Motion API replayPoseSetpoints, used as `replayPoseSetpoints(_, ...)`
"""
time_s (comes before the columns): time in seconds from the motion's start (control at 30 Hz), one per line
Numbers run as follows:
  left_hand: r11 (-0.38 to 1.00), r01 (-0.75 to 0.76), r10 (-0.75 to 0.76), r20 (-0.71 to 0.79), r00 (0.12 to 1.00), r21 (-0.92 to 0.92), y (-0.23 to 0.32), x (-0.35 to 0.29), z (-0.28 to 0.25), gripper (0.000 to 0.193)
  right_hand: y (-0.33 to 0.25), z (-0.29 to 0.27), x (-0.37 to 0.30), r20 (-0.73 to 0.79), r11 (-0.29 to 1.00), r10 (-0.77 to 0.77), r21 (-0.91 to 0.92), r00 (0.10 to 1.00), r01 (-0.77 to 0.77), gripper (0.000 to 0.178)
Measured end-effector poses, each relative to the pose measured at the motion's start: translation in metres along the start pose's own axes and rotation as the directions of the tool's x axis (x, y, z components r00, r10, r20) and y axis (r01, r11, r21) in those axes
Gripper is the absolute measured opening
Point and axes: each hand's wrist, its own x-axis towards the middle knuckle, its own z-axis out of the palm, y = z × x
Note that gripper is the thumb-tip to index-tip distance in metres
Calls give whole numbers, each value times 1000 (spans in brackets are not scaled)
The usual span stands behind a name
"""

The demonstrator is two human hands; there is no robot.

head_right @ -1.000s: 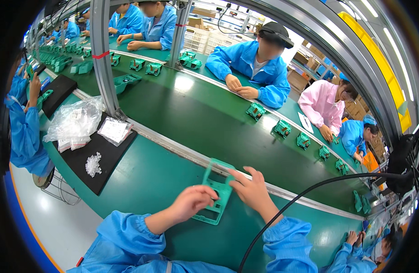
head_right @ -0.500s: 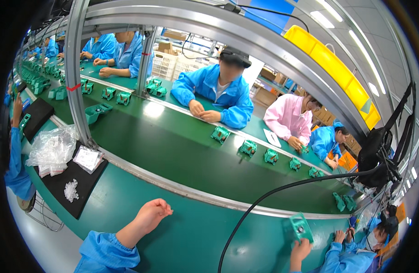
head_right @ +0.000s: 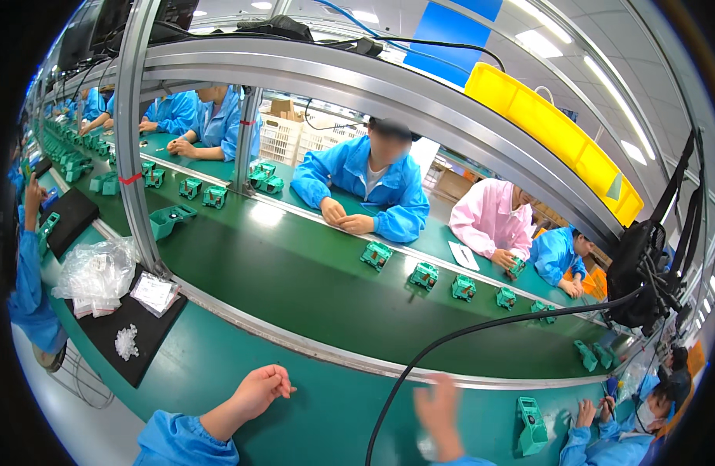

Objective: The person assembles green plastic electronic enclosures by hand on a factory assembly line.

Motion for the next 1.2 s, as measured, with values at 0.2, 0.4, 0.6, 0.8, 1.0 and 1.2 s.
replayPoseSetpoints(0.2,981,-145,153,-56,987,129,-3,1,-1,12,-166,108,14,61,681,-571,592,819,431,18)
replayPoseSetpoints(0.4,985,-132,153,-215,964,109,10,0,-18,6,-175,138,5,196,570,-388,819,901,68,15)
replayPoseSetpoints(0.6,986,-107,133,-217,967,127,13,4,-21,9,-169,138,7,229,566,-198,820,953,-80,11)
replayPoseSetpoints(0.8,972,-122,163,-201,966,200,18,1,-23,15,-169,144,9,149,576,-255,817,955,26,8)
replayPoseSetpoints(1.0,908,-52,150,-208,967,415,17,-1,-20,18,-166,144,11,86,632,-260,768,962,102,7)
replayPoseSetpoints(1.2,636,-227,296,39,954,737,25,-4,-12,24,-158,145,14,116,668,-229,741,966,70,8)
